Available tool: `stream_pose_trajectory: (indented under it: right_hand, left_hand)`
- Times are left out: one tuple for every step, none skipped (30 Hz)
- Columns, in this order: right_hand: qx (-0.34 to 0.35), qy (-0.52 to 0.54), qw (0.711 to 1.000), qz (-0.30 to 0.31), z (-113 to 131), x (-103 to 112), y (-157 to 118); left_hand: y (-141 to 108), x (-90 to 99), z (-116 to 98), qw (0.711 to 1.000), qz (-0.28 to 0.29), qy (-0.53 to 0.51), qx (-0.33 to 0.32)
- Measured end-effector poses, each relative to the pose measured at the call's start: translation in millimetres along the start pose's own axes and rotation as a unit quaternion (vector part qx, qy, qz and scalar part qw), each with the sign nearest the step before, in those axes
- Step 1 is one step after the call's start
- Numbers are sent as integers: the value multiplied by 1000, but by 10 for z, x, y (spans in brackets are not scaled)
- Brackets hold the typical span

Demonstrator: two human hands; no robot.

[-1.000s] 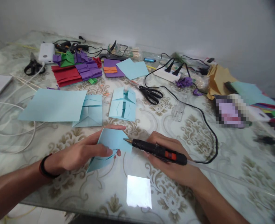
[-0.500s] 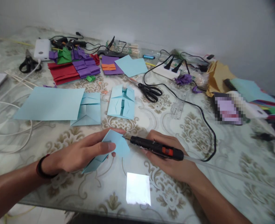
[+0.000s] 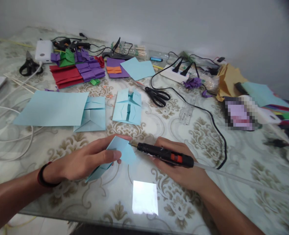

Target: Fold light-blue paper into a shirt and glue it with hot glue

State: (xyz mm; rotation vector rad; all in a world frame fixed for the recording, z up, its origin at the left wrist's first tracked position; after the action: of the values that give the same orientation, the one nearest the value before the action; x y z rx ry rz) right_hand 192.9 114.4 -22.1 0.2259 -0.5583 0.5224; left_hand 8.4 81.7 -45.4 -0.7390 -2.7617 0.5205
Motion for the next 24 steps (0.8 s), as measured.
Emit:
stream_pose_trajectory:
  right_hand:
    - [1,0,1000,-1,3,3,0]
    - [2,-1,1000,-1,7,5,-1]
    - [3,-1,1000,-2,9,9,-2]
    - [4,-2,1000,-4,11,13,-4]
    - [5,-2,1000,-4,12,15,-5]
    - [6,-3,1000,-4,12,16,-7]
    - [6,-3,1000,-4,10,17,-9]
    - [8,-3,1000,-4,8,16,-10]
    - [10,-3,1000,-5,6,18,-11]
    - [12,-2,1000,-5,3,16,-12]
    - [14,-2,1000,-6,2,15,-13]
    - [17,-3,1000,-6,1,15,-13]
    - [19,-4,1000,-6,0,14,-14]
    - [20,-5,1000,-7,-2,14,-15]
    - [19,-7,1000,-7,-5,14,-16]
    - [19,-8,1000,-8,-6,13,-18]
    - [20,-8,1000,-8,-4,14,-20]
    - [22,-8,1000,-9,-1,14,-22]
    - [24,-7,1000,-10,3,14,-23]
    - [26,-7,1000,-11,7,16,-24]
    - [29,-6,999,-13,10,18,-24]
    - [31,-6,999,-15,13,19,-23]
    - [33,-6,999,-16,15,20,-22]
    - [36,-6,999,-17,18,20,-20]
  left_hand:
    - [1,-2,0,1000,1,1,1]
    - [2,-5,2,1000,2,2,2]
    - [3,-10,4,1000,4,3,2]
    - [3,-14,9,1000,5,4,3]
    - [4,-16,13,1000,6,5,3]
    - [4,-19,15,1000,7,4,1]
    - [4,-21,12,1000,8,2,-2]
    - [4,-26,10,1000,11,-1,-5]
    - [3,-34,5,1000,16,-4,-8]
    - [2,-42,0,1000,21,-6,-10]
    - [0,-51,-4,1000,27,-6,-10]
    - [-2,-55,-9,999,30,-3,-10]
    - [-3,-52,-14,999,30,2,-11]
    - [-4,-45,-23,1000,27,8,-13]
    - [-5,-36,-32,1000,23,12,-16]
    - [-5,-27,-39,1000,19,13,-18]
    - [-5,-22,-44,1000,16,12,-20]
    - [-5,-19,-44,1000,15,10,-21]
    - [-6,-20,-43,1000,15,6,-22]
    - [-6,-22,-39,1000,15,3,-22]
    - [-6,-24,-34,1000,16,1,-21]
    - [-6,-27,-27,1000,17,-2,-20]
    - [-5,-27,-17,1000,17,-6,-18]
    - [-4,-24,-9,1000,15,-11,-17]
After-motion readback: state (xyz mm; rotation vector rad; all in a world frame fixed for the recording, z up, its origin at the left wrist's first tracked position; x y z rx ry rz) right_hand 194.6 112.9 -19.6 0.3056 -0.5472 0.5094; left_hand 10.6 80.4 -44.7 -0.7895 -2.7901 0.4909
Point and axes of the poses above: each hand's wrist, its own y-axis towards the middle knuckle, its own x-axis out of the back of the hand, z = x × y, the point moved 10 cm from there along y, towards the middle knuckle, and after that the axes turned 1 degree about -z, right-handed, at the moved point
